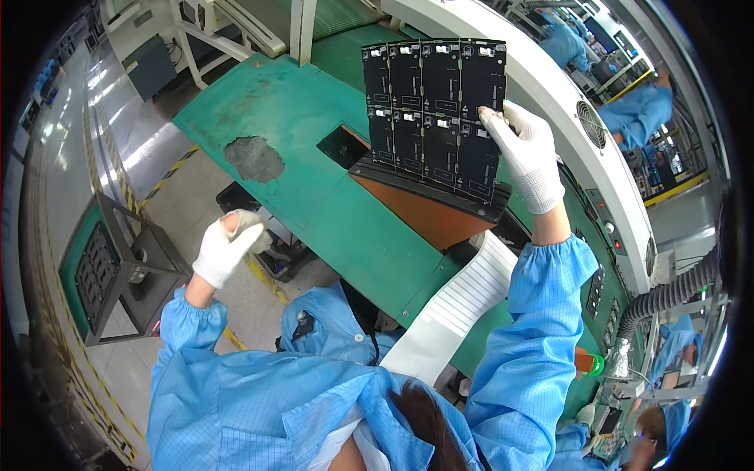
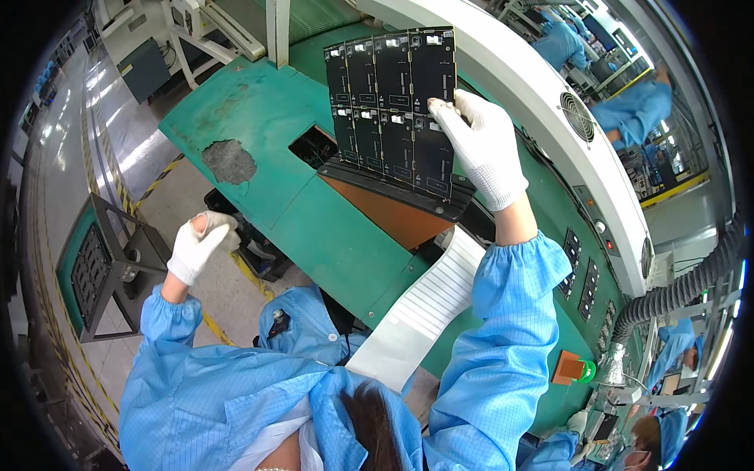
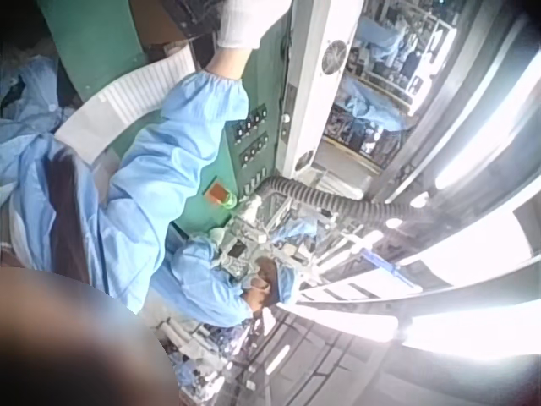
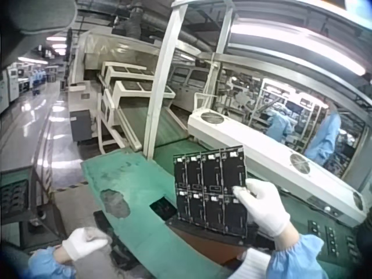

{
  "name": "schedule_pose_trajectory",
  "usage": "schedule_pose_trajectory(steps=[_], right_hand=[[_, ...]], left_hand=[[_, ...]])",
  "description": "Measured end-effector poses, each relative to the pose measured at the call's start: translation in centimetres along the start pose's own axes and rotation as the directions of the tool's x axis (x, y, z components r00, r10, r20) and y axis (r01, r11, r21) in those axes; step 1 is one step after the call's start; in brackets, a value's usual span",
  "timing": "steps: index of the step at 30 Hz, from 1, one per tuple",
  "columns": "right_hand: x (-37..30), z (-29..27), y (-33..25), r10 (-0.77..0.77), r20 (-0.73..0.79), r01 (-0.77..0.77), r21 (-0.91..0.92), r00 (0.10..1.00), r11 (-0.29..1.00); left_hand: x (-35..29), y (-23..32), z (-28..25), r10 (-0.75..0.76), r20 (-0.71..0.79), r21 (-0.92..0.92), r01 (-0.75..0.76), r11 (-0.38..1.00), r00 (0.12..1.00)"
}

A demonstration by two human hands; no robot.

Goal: Peeling labels from a roll, applying them to circuit boards, and transferring the boards to a tray on a conveyor belt.

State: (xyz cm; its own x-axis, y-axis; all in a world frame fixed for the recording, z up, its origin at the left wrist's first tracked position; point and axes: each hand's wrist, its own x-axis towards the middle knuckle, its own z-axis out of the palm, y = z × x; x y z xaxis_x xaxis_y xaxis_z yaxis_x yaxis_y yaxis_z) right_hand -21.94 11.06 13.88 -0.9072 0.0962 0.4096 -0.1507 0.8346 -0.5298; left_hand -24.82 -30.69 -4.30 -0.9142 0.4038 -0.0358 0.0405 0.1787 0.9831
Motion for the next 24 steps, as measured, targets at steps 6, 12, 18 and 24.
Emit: schedule_pose_trajectory(steps=[6,12,18,24], right_hand=[[0.0,-0.6,-1.6,-0.043,0.061,0.042,0.015,0.997,0.999],[0.3,0.7,0.5,-0.041,0.023,0.038,0.109,0.999,0.993],[-0.4,0.4,10.0,0.454,0.102,-0.454,0.41,0.885,0.791],[-2.8,-2.6,7.8,0.404,-0.067,-0.308,0.539,0.912,0.784]], left_hand=[[1.2,3.9,6.1,0.09,0.155,-0.124,-0.071,0.99,0.984],[0.5,2.5,9.2,0.071,0.213,-0.191,-0.03,0.981,0.974],[0.8,2.8,7.6,0.104,0.159,-0.193,-0.072,0.979,0.982],[4.8,5.6,4.5,0.296,-0.087,-0.029,-0.299,0.954,0.951]])
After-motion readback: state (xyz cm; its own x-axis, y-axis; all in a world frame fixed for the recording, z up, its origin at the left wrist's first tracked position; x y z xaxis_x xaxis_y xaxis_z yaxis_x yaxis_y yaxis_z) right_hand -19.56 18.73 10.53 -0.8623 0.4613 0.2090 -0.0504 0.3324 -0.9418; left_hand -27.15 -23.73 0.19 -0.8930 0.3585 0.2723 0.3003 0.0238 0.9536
